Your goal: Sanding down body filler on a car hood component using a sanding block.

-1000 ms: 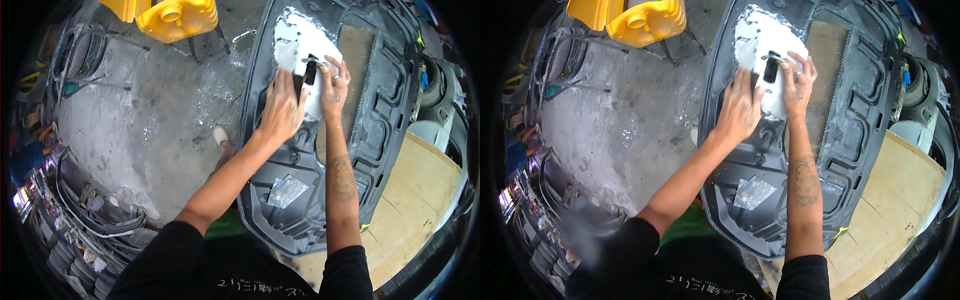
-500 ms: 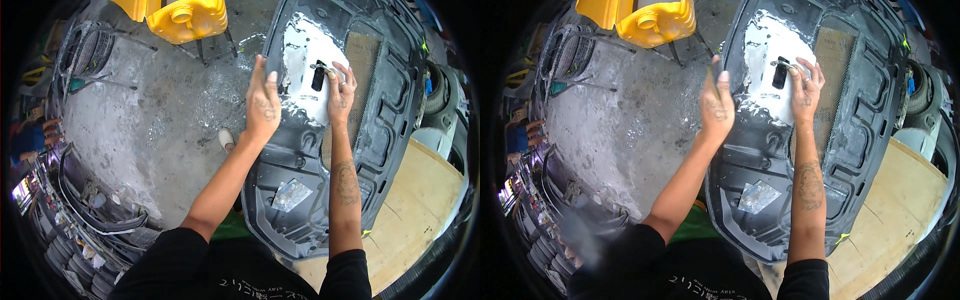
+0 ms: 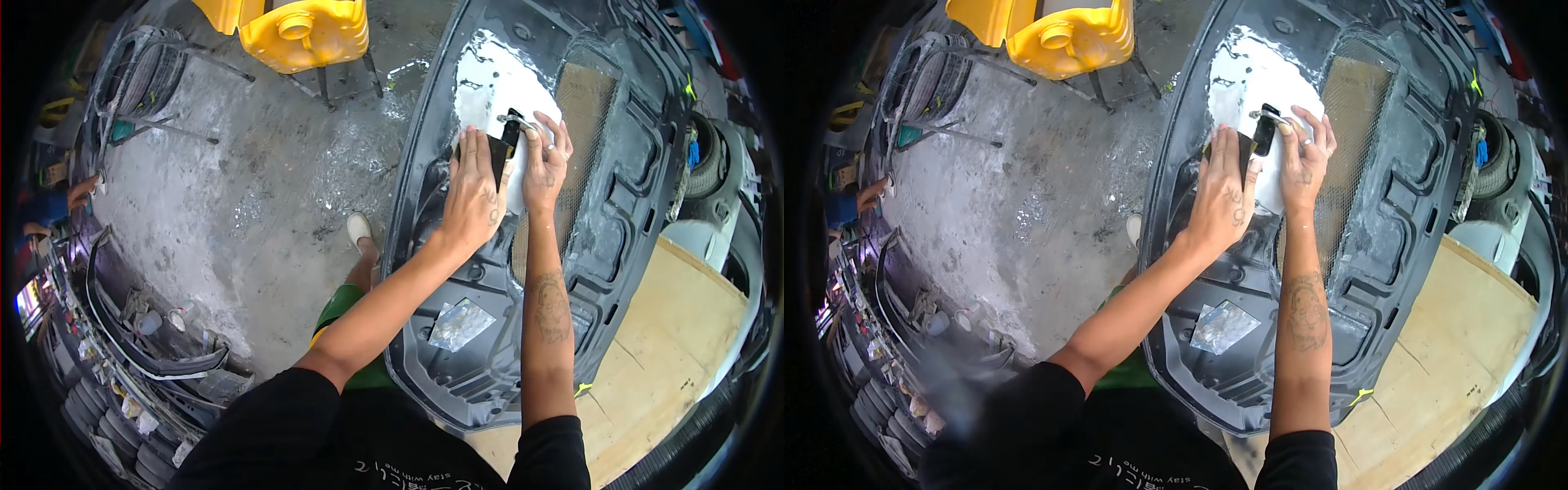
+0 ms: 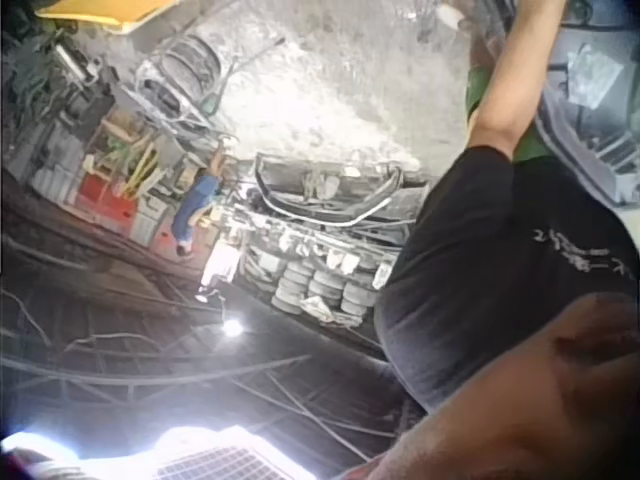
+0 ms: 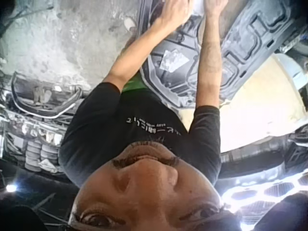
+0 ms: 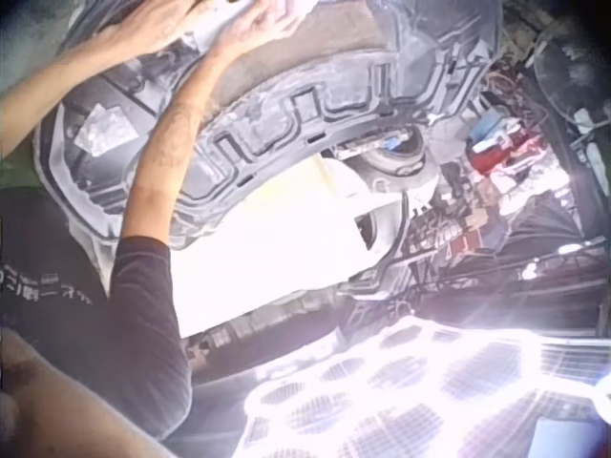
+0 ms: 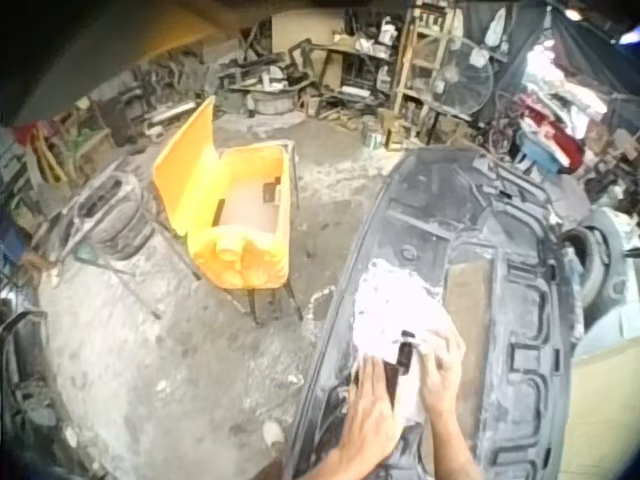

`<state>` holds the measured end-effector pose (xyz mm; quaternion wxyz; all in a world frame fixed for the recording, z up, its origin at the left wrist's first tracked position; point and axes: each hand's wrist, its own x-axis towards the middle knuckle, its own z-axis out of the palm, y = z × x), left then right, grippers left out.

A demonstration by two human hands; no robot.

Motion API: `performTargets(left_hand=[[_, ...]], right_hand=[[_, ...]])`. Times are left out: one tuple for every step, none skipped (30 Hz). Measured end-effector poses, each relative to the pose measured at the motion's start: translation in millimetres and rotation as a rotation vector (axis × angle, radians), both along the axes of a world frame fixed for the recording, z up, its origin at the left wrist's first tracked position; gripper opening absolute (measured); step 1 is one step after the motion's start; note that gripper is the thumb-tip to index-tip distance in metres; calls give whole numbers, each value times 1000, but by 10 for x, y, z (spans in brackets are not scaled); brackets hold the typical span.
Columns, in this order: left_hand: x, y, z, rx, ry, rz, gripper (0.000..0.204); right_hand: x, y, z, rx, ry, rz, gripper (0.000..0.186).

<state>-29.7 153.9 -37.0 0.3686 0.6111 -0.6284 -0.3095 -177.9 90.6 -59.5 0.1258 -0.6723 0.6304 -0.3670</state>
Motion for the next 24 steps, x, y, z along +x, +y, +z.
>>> performTargets(left_hand=[[7,-112,-26,-53,-1,23,66],[28,-297,-68,-106,-2,45,66],[24,-495,-77,-88,48,65,65],[9,-460,-61,-90,55,62,65],[-3,-366,-38,-65,74,63,65],[-27,-254,-21,-38,91,66,65],[25,-112,-29,-47,46,6,65],[4,-202,-72,-52,47,10,65],[56,-293,-84,-99,24,-1,66],[84,-402,-65,-149,8,-13,67],[79,-516,-32,-107,13,-2,68],[67,-469,-52,-110,26,-9,68],[51,-357,-61,-97,59,-23,68],[41,-240,-68,-85,93,-37,68],[112,-120,-49,-108,40,-66,68],[111,-195,-59,-109,36,-60,68],[90,-357,-77,-120,39,-44,69],[71,-500,-82,-132,47,-35,70],[56,-589,-76,-143,47,-11,69],[92,-488,-72,-145,49,-12,69],[51,-318,-104,-132,86,-31,68],[54,-176,-105,-118,111,-43,67],[39,-104,-114,-105,113,-55,68],[61,-224,-80,-103,106,-53,68]], right_hand=[[33,-3,16,-10,-22,-1,22],[68,-11,29,-19,-45,-2,22],[38,-2,40,-11,-36,-4,23],[36,1,30,-14,-30,-7,23],[45,5,12,-2,-25,-4,23],[17,8,-18,13,-22,-1,23],[12,20,-6,33,-15,-7,23],[-8,-40,10,27,-14,-3,23],[45,-32,43,17,-36,-3,24],[55,-23,52,3,-51,-5,24],[66,-19,63,28,-57,-10,24],[42,-11,48,25,-45,-17,24],[2,-4,30,30,-26,-5,24],[-35,4,12,34,-7,8,24],[31,46,5,36,-31,-11,23],[49,24,25,36,-35,-4,23],[56,-6,53,20,-35,-6,23],[56,-15,63,3,-30,-14,23],[67,-37,64,18,-45,-21,22],[96,-9,55,17,-44,-21,22],[40,17,42,28,-22,-26,22],[17,31,15,42,-13,-23,22],[-17,32,-5,22,-6,-15,22],[20,18,17,24,-12,-13,22]])
